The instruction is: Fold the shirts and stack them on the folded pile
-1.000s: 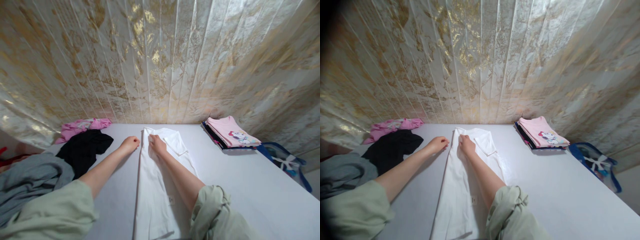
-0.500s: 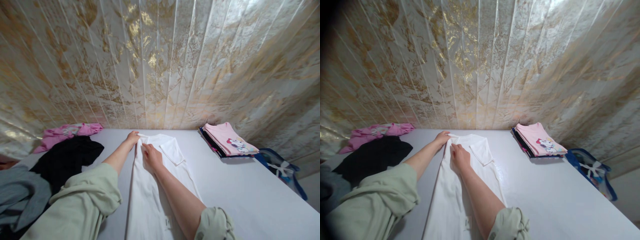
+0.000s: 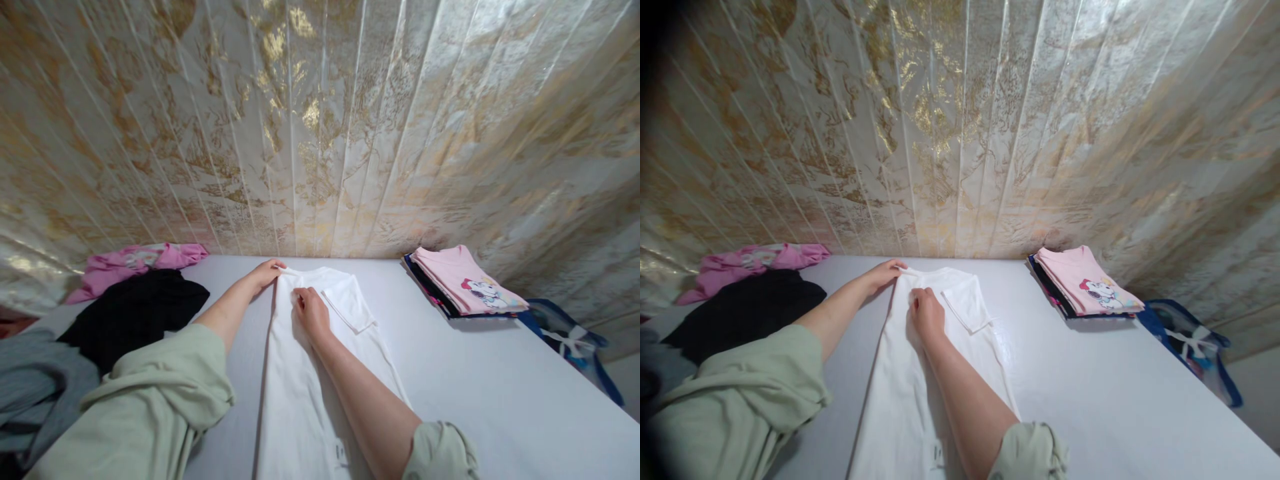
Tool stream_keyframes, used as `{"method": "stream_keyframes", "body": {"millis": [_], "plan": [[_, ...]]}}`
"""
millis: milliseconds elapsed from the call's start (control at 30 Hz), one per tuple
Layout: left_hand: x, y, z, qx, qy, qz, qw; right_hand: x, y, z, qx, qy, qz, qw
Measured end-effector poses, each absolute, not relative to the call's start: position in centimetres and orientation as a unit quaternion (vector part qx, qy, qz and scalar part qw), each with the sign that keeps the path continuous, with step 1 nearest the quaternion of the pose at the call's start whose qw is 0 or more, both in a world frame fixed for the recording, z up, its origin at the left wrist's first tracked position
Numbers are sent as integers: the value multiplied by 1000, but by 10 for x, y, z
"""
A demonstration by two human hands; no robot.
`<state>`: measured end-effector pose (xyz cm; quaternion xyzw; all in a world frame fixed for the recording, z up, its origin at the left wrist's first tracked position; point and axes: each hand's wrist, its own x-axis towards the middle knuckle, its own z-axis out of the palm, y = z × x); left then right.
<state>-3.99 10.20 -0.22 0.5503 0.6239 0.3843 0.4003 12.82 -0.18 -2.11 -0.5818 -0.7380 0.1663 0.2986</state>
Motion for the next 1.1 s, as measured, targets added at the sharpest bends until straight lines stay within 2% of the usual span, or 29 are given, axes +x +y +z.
{"method": "stream_keyframes", "body": {"millis": [333, 500, 667, 800, 967, 1100], "plan": [[-34, 112, -19, 553, 664, 380, 329, 128, 2, -26, -580, -727, 166, 327], [-27, 115, -24, 548, 693, 373, 285, 127, -1, -21, -591, -730, 157, 305], [-25, 103, -9, 569, 702, 351, 244, 126, -4, -19, -596, -742, 139, 275], [-22, 65, 0, 617, 698, 310, 189, 126, -4, -20, -593, -745, 131, 276], [-12, -14, -20, 707, 646, 230, 173, 128, -4, -23, -592, -749, 135, 266], [-10, -47, -30, 759, 630, 133, 92, 127, -3, -22, -598, -749, 124, 256]]}}
